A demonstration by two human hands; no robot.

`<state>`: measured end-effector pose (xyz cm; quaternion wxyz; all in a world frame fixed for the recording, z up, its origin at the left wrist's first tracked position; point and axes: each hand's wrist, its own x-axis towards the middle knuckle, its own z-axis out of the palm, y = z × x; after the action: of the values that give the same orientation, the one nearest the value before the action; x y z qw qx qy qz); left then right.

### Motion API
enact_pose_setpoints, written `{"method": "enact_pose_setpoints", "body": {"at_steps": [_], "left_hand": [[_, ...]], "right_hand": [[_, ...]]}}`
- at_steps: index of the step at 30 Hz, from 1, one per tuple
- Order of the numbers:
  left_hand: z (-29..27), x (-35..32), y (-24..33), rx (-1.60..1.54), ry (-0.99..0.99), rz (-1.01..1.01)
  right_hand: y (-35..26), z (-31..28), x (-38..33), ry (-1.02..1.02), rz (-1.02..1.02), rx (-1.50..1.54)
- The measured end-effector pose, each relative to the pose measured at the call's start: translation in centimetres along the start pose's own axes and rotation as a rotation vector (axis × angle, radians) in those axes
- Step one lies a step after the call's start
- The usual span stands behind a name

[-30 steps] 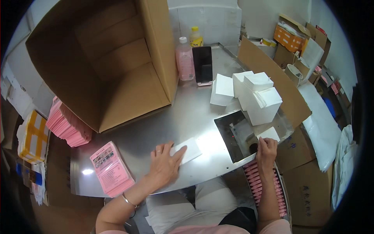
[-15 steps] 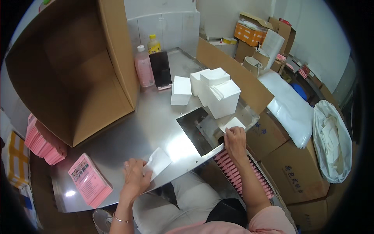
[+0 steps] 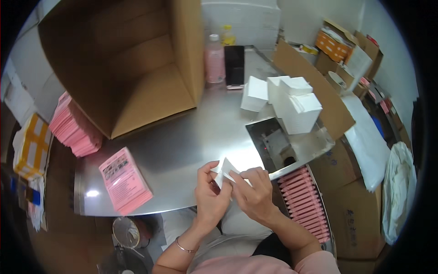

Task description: Packaging pink paper products with white inserts using a machine.

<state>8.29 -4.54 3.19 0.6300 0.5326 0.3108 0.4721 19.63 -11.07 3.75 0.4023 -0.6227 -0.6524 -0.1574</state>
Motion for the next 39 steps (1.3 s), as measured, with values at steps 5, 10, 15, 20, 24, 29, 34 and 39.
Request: {"method": "enact_pose_setpoints", "body": {"at_steps": [5,10,15,20,24,29,34,39], "left_hand": [[-1.6,-1.2,-0.4,0.156,-0.032,0.055],[-2.1,-1.4,0.3,0.049,-0.128,-0.004],[-3.9,-1.1,0.2,-0.367,-0.373,-0.135],[-3.9,-1.3,0.4,-0.127,-0.316,-0.157],[-3.7,-0.9,2.7,0.851,-0.183,0.538],[-3.6,-0.9,1.9,0.556,-0.323,0.080],[-4.3,-1.0,0.5,0.153,-0.196,-0.209],[-3.6,-0.6,-2.2,0.253,-0.225,-0.064]], "right_hand": [[-0.6,0.1,0.0,-0.053,0.019,0.211],[0.0,0.1,0.0,-0.114,0.013,0.342],[0.2,-0.4,0.0,-0.132,0.022,0.367],[0.0,-1.1,0.0,-0.167,0.042,0.428],[1.0,-1.4,-1.1,-0.290,0.205,0.682],[2.8,-3.2,0.2,-0.523,0.361,0.678],[13.2,-6.3,6.6,0.169,0.234,-0.205],[19.1,-6.9,7.7,-0.039,0.330,-0.624]]}}
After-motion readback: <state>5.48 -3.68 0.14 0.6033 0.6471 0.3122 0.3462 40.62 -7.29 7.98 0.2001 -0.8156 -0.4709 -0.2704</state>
